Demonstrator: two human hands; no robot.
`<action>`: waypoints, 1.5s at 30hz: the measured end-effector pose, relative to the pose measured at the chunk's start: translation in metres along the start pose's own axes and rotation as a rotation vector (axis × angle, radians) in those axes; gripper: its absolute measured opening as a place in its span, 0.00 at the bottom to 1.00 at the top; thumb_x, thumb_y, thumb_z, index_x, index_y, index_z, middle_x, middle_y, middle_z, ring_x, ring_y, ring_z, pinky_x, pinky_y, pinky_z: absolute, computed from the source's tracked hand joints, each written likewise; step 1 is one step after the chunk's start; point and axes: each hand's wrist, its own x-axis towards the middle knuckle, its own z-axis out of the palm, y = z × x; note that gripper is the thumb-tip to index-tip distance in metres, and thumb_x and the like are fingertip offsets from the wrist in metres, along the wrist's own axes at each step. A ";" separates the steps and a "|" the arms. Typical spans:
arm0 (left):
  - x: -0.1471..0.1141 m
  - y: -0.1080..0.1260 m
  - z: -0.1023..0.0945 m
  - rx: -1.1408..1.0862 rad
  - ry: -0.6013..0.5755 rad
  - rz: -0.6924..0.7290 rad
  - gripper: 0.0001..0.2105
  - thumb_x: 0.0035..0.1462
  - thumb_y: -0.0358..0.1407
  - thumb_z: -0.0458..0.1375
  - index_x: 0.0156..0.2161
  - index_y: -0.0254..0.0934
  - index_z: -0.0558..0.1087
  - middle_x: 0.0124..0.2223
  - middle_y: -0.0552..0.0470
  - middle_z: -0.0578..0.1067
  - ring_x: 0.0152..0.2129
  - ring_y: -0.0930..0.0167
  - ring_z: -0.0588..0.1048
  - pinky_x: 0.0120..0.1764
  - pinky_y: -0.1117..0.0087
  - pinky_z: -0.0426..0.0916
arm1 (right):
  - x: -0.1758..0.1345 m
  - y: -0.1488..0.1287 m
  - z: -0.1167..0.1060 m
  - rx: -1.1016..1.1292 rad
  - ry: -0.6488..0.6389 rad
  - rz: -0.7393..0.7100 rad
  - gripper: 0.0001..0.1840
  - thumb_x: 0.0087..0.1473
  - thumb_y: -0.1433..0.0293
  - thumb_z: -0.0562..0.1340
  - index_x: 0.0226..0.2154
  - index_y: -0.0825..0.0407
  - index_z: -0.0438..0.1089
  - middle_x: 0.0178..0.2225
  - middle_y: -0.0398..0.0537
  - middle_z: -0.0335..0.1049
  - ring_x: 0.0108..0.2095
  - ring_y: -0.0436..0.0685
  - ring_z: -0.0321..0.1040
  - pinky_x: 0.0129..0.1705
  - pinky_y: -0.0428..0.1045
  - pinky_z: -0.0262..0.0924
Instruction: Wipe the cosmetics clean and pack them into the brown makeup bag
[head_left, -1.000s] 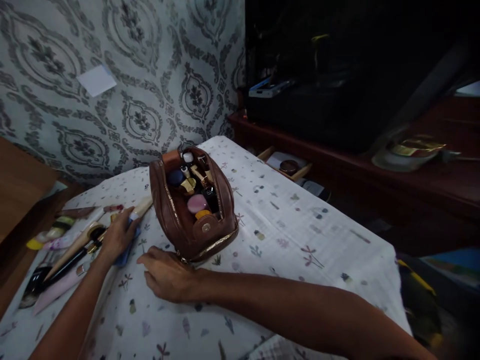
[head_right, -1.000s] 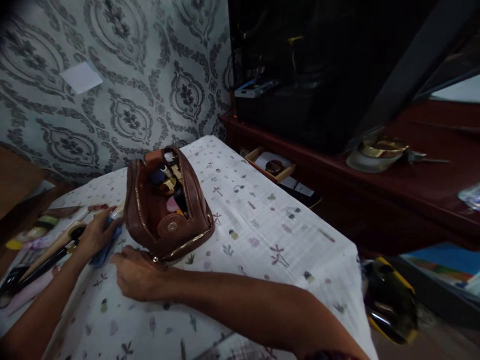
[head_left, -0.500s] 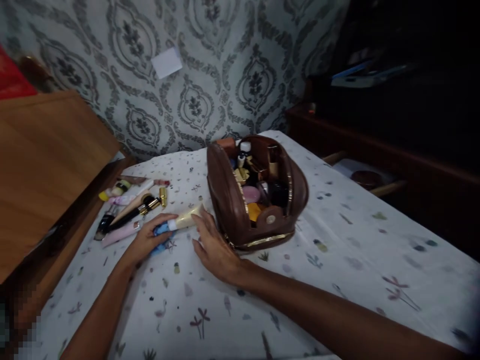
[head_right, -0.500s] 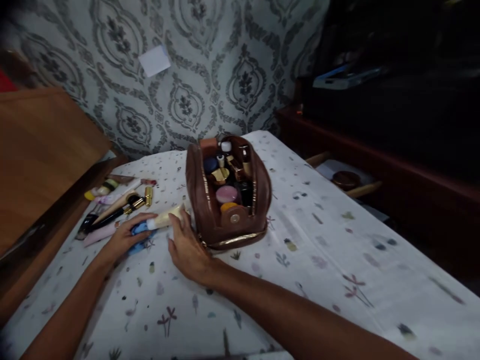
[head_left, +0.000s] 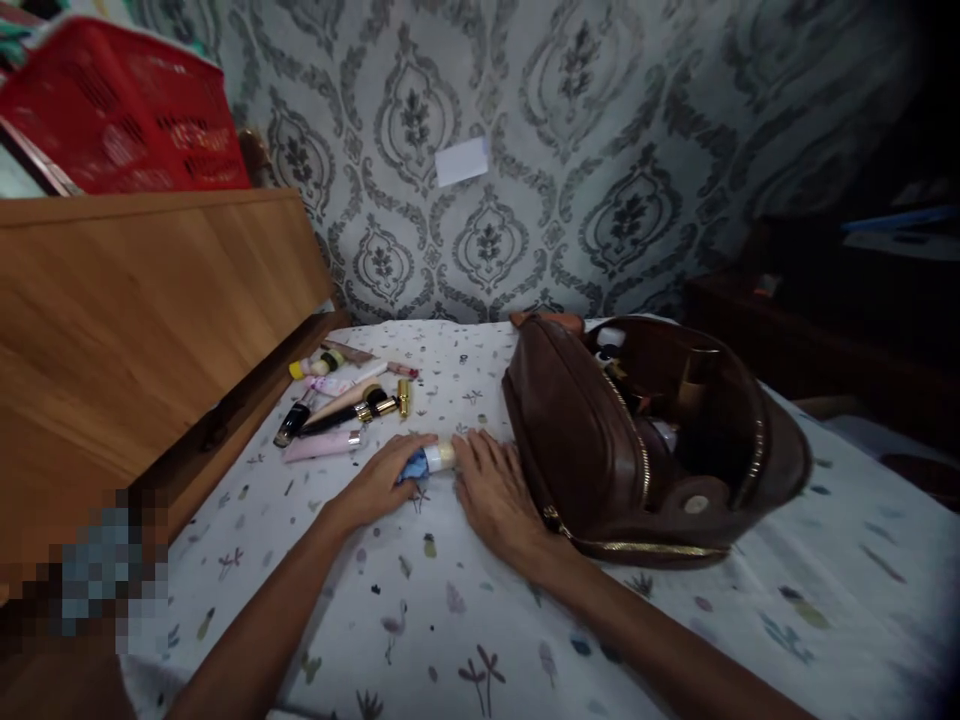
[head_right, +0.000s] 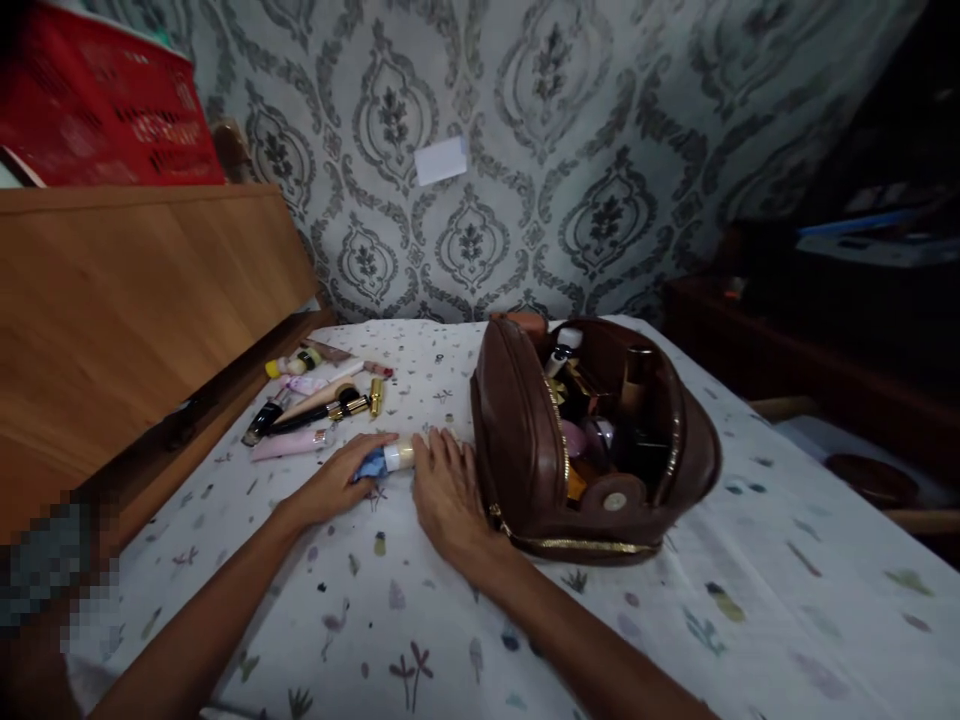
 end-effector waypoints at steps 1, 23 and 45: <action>0.000 -0.001 0.000 -0.014 0.066 -0.036 0.31 0.49 0.23 0.51 0.60 0.38 0.67 0.57 0.44 0.73 0.54 0.63 0.71 0.59 0.57 0.64 | 0.002 0.000 0.000 -0.012 0.010 0.003 0.25 0.61 0.76 0.55 0.60 0.58 0.63 0.60 0.65 0.65 0.61 0.71 0.59 0.60 0.67 0.58; 0.004 0.022 0.023 -0.109 0.163 -0.009 0.17 0.68 0.42 0.48 0.57 0.37 0.66 0.53 0.43 0.73 0.51 0.62 0.72 0.55 0.61 0.66 | -0.001 0.007 0.000 0.190 0.009 -0.036 0.19 0.61 0.72 0.57 0.54 0.53 0.65 0.49 0.58 0.71 0.50 0.67 0.64 0.52 0.61 0.60; 0.002 0.028 0.020 -0.481 0.430 -0.040 0.29 0.60 0.61 0.51 0.51 0.37 0.71 0.52 0.42 0.73 0.49 0.62 0.72 0.55 0.60 0.65 | -0.010 0.006 -0.017 0.607 0.154 -0.025 0.18 0.58 0.67 0.64 0.52 0.51 0.70 0.47 0.54 0.77 0.45 0.61 0.75 0.47 0.54 0.71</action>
